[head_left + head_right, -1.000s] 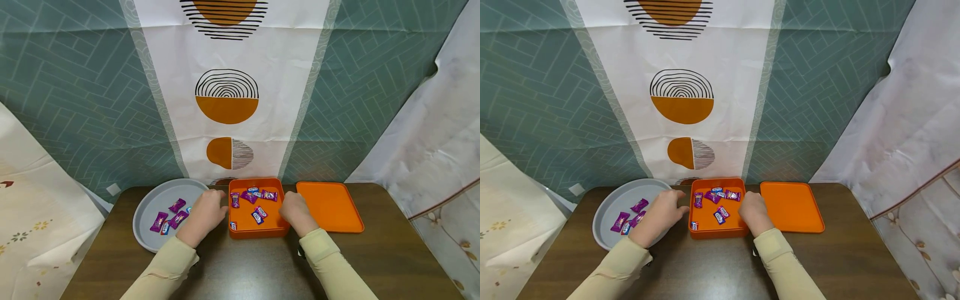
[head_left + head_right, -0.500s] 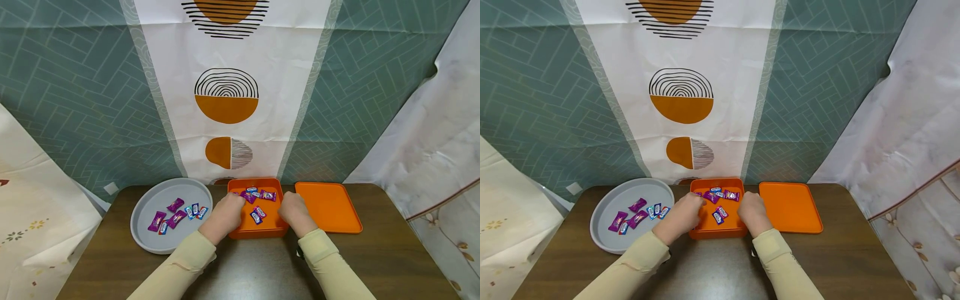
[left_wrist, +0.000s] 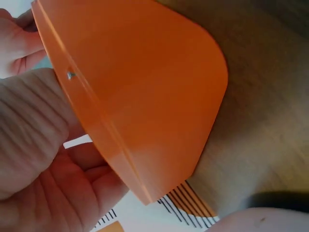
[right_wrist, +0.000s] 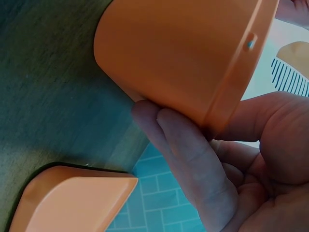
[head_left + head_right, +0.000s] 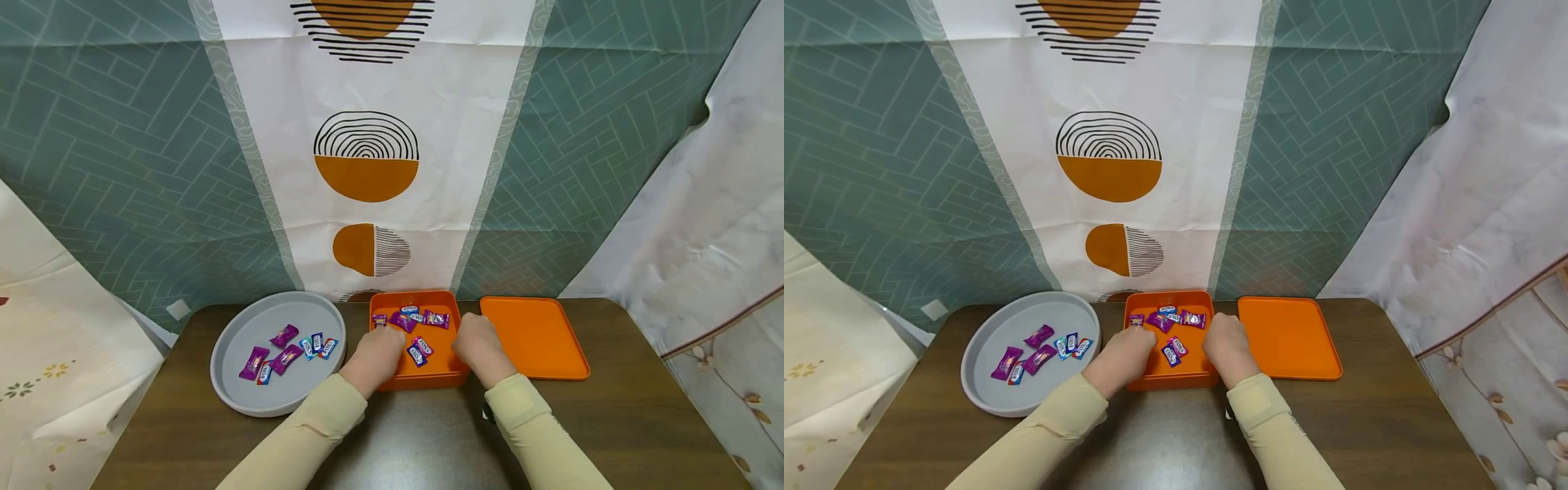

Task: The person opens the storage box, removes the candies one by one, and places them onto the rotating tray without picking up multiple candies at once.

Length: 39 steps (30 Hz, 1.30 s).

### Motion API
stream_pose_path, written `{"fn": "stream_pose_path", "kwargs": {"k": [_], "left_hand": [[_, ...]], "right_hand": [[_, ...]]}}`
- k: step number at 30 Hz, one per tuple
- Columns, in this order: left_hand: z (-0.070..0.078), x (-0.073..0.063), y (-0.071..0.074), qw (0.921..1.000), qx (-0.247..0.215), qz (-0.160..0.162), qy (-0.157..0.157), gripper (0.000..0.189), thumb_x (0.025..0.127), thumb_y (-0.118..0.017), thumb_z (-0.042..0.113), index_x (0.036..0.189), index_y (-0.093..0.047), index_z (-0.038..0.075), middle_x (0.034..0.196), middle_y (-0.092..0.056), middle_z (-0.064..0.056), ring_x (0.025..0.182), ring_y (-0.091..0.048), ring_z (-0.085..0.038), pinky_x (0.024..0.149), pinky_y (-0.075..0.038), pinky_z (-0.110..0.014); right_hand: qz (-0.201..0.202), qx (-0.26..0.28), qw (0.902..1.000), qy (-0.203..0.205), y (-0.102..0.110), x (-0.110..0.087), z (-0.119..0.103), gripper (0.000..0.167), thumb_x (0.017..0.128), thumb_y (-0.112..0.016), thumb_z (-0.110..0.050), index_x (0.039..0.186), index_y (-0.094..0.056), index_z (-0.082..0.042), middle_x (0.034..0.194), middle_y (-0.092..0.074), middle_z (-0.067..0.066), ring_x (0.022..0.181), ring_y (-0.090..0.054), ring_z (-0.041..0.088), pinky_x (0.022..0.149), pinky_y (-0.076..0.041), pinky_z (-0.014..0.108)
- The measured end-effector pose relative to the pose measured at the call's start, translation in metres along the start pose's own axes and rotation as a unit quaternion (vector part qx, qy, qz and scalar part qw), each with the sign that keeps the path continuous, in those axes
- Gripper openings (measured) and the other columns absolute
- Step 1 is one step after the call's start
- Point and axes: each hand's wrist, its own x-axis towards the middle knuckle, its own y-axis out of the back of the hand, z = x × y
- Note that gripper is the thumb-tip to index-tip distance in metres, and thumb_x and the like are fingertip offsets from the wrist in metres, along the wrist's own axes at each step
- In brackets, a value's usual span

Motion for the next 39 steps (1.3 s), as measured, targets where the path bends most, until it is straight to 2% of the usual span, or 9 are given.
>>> {"fn": "stream_pose_path", "kwargs": {"k": [5,11,16,19,22,25,28,33,39], "left_hand": [[0.003,0.004,0.000,0.9990,0.037,-0.024,0.012,0.019,0.079,-0.073,0.020,0.096,-0.066,0.014,0.092,-0.069,-0.006,0.078,-0.061,-0.023,0.073,-0.056,-0.040],[0.007,0.008,-0.003,0.9975,0.063,-0.028,0.013,0.020,0.080,-0.072,0.020,0.098,-0.066,0.015,0.094,-0.069,-0.005,0.079,-0.063,-0.023,0.074,-0.056,-0.039],[0.006,0.008,-0.003,0.9982,0.045,-0.038,0.008,0.022,0.080,-0.072,0.019,0.101,-0.066,0.015,0.095,-0.069,-0.005,0.081,-0.064,-0.022,0.076,-0.056,-0.039],[0.006,0.009,-0.001,0.9977,0.025,-0.062,0.009,0.026,0.081,-0.071,0.020,0.106,-0.065,0.015,0.100,-0.068,-0.005,0.087,-0.063,-0.022,0.082,-0.055,-0.038],[0.007,0.009,0.004,0.9959,0.004,-0.088,0.021,0.027,0.081,-0.070,0.018,0.107,-0.065,0.015,0.104,-0.067,-0.006,0.091,-0.062,-0.023,0.085,-0.054,-0.039],[0.008,0.010,0.007,0.9939,0.001,-0.103,0.040,0.028,0.080,-0.071,0.018,0.107,-0.065,0.015,0.104,-0.067,-0.006,0.090,-0.062,-0.024,0.084,-0.054,-0.040],[0.009,0.010,0.005,0.9940,0.017,-0.098,0.046,0.031,0.078,-0.073,0.020,0.108,-0.065,0.015,0.103,-0.068,-0.006,0.088,-0.064,-0.024,0.081,-0.055,-0.041],[0.008,0.012,-0.001,0.9969,0.046,-0.059,0.024,0.031,0.077,-0.074,0.022,0.107,-0.067,0.017,0.100,-0.070,-0.005,0.085,-0.065,-0.024,0.079,-0.056,-0.039],[0.005,0.013,-0.008,0.9988,0.025,-0.037,0.021,0.024,0.078,-0.074,0.019,0.100,-0.067,0.015,0.096,-0.070,-0.005,0.079,-0.064,-0.023,0.074,-0.057,-0.039]], "right_hand": [[0.004,0.003,1.0000,0.003,-0.001,0.000,0.000,0.033,0.074,-0.074,-0.016,0.098,-0.064,0.004,0.073,-0.061,0.011,0.056,-0.054,0.022,0.046,-0.047,0.025],[0.002,0.009,1.0000,-0.003,-0.001,0.000,0.001,0.033,0.074,-0.074,-0.015,0.099,-0.063,0.004,0.075,-0.061,0.011,0.057,-0.054,0.022,0.047,-0.047,0.025],[0.001,0.006,1.0000,0.001,-0.001,0.000,0.001,0.032,0.075,-0.074,-0.015,0.099,-0.063,0.004,0.073,-0.061,0.011,0.056,-0.054,0.022,0.046,-0.047,0.024],[0.000,0.005,1.0000,0.004,0.000,-0.001,0.000,0.031,0.075,-0.073,-0.016,0.097,-0.064,0.004,0.072,-0.060,0.010,0.055,-0.054,0.021,0.045,-0.047,0.024],[0.001,0.004,1.0000,0.004,-0.001,-0.001,0.000,0.031,0.076,-0.073,-0.016,0.097,-0.063,0.004,0.071,-0.060,0.010,0.055,-0.054,0.021,0.046,-0.047,0.024],[0.002,0.002,1.0000,0.006,-0.001,-0.002,-0.001,0.032,0.075,-0.073,-0.016,0.098,-0.063,0.004,0.073,-0.060,0.011,0.056,-0.054,0.022,0.046,-0.047,0.025],[-0.001,0.003,1.0000,0.005,-0.002,-0.001,-0.001,0.032,0.075,-0.074,-0.015,0.098,-0.063,0.004,0.073,-0.060,0.011,0.057,-0.054,0.022,0.047,-0.047,0.025],[-0.002,0.005,1.0000,-0.003,-0.002,-0.001,-0.001,0.033,0.075,-0.074,-0.016,0.099,-0.062,0.004,0.074,-0.060,0.011,0.057,-0.054,0.022,0.046,-0.047,0.024],[-0.008,0.005,0.9999,-0.006,-0.001,0.000,0.000,0.033,0.075,-0.074,-0.016,0.100,-0.062,0.004,0.074,-0.060,0.011,0.056,-0.055,0.022,0.045,-0.047,0.024]]}}
